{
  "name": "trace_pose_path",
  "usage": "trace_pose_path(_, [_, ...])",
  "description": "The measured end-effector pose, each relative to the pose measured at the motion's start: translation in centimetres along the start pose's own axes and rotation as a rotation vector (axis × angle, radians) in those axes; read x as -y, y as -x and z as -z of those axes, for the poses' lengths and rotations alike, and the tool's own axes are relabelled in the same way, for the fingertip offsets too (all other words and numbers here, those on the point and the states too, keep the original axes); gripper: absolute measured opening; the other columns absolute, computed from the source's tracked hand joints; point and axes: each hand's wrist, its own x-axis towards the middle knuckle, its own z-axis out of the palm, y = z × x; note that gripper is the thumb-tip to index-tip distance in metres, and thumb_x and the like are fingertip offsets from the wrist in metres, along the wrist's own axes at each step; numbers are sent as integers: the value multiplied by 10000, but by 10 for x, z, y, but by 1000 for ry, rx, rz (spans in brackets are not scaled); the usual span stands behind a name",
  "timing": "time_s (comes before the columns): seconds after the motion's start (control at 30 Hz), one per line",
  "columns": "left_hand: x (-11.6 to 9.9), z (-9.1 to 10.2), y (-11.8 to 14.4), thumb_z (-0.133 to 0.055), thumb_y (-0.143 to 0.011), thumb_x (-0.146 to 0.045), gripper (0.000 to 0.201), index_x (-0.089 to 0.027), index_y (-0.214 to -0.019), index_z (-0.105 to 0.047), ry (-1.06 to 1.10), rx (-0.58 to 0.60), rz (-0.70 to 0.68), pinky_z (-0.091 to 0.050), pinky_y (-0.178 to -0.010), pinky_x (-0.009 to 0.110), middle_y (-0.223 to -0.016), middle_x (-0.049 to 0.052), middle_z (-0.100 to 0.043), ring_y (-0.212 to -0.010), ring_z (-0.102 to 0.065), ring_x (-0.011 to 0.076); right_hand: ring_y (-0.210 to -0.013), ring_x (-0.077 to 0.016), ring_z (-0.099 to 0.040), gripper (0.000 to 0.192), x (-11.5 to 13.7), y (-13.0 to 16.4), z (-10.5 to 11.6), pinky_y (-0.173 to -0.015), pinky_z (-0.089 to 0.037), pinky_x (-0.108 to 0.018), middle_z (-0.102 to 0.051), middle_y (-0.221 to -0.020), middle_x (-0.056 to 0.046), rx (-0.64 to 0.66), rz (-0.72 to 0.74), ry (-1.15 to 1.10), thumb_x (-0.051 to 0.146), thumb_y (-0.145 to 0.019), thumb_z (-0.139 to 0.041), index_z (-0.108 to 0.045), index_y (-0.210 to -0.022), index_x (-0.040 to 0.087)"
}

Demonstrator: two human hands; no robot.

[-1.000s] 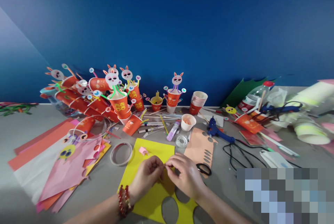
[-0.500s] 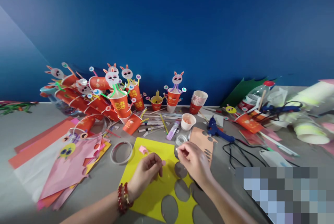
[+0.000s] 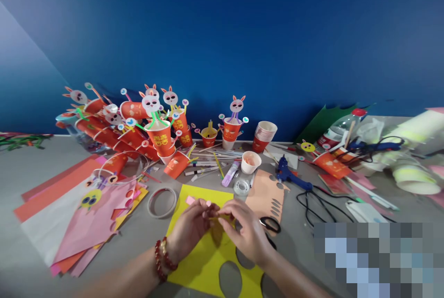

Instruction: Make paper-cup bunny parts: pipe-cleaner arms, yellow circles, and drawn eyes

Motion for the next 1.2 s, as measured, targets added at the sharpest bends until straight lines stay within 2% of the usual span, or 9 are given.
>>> trace_pose_path(0.07, [1,2,-2,-761,-769,-265,202,-160,-750,-589,122,49,14,-496,-746,255,-863,35,-676,-791,-632,136,-982,-231,-605,140,4,0,-1,-842,-514,-359,-645,-1011,-74,-19,104,60,141,-912,-571,-636,-1000,229])
trace_pose_path(0.13, [3,3,-3,-755,-771,-243,193,-156,-730,-587,162,77,19,-488,-747,261,-812,24,-646,-768,-615,135,-1031,-245,-586,181,7,1,-3,-880,-502,-387,-643,-1078,-82,-14,156,146,135,-907,-584,-644,-1043,239])
trace_pose_path(0.27, [6,-1,2,-742,-765,-231,209,-163,-705,-553,175,96,20,-462,-672,244,-730,-6,-568,-694,-565,119,-998,-260,-573,148,8,2,-11,-868,-491,-422,-658,-1028,-81,-8,156,277,136,-901,-589,-645,-1001,230])
trace_pose_path(0.47, [6,-7,8,-727,-766,-200,176,-168,-736,-556,129,72,35,-478,-717,253,-787,12,-592,-755,-598,140,-938,-253,-569,58,9,-1,-12,-898,-456,-452,-662,-975,-70,-24,126,325,177,-904,-616,-637,-916,230])
trace_pose_path(0.6, [5,-6,7,-727,-758,-181,166,-163,-716,-568,179,109,52,-460,-685,236,-778,8,-584,-722,-576,126,-965,-249,-569,95,11,-3,-8,-999,-398,-497,-674,-1000,-55,11,159,309,148,-882,-631,-640,-917,236])
trace_pose_path(0.73, [6,-4,5,-721,-773,-154,126,-147,-729,-603,241,191,56,-449,-690,224,-803,9,-589,-737,-566,112,-965,-246,-561,122,12,-3,-7,-1028,-371,-513,-668,-992,-50,-14,150,282,127,-879,-595,-632,-905,241])
trace_pose_path(0.93, [8,-4,7,-674,-819,-140,69,-151,-764,-634,236,229,36,-453,-782,255,-827,24,-596,-835,-584,144,-942,-239,-558,47,10,-2,-10,-1017,-368,-506,-653,-957,-47,-20,110,218,198,-866,-630,-590,-875,223])
trace_pose_path(1.1, [8,-2,5,-643,-841,-133,66,-153,-778,-639,250,270,30,-451,-765,247,-837,20,-613,-806,-586,127,-923,-212,-569,130,5,-1,-11,-1014,-355,-482,-657,-929,-26,-59,96,140,108,-894,-570,-567,-827,220])
trace_pose_path(1.2, [4,-4,5,-610,-847,-131,93,-159,-760,-619,199,291,-28,-461,-850,292,-914,54,-658,-925,-612,172,-898,-210,-576,130,3,-1,-7,-942,-401,-438,-645,-888,-28,-68,83,6,108,-894,-552,-554,-827,219])
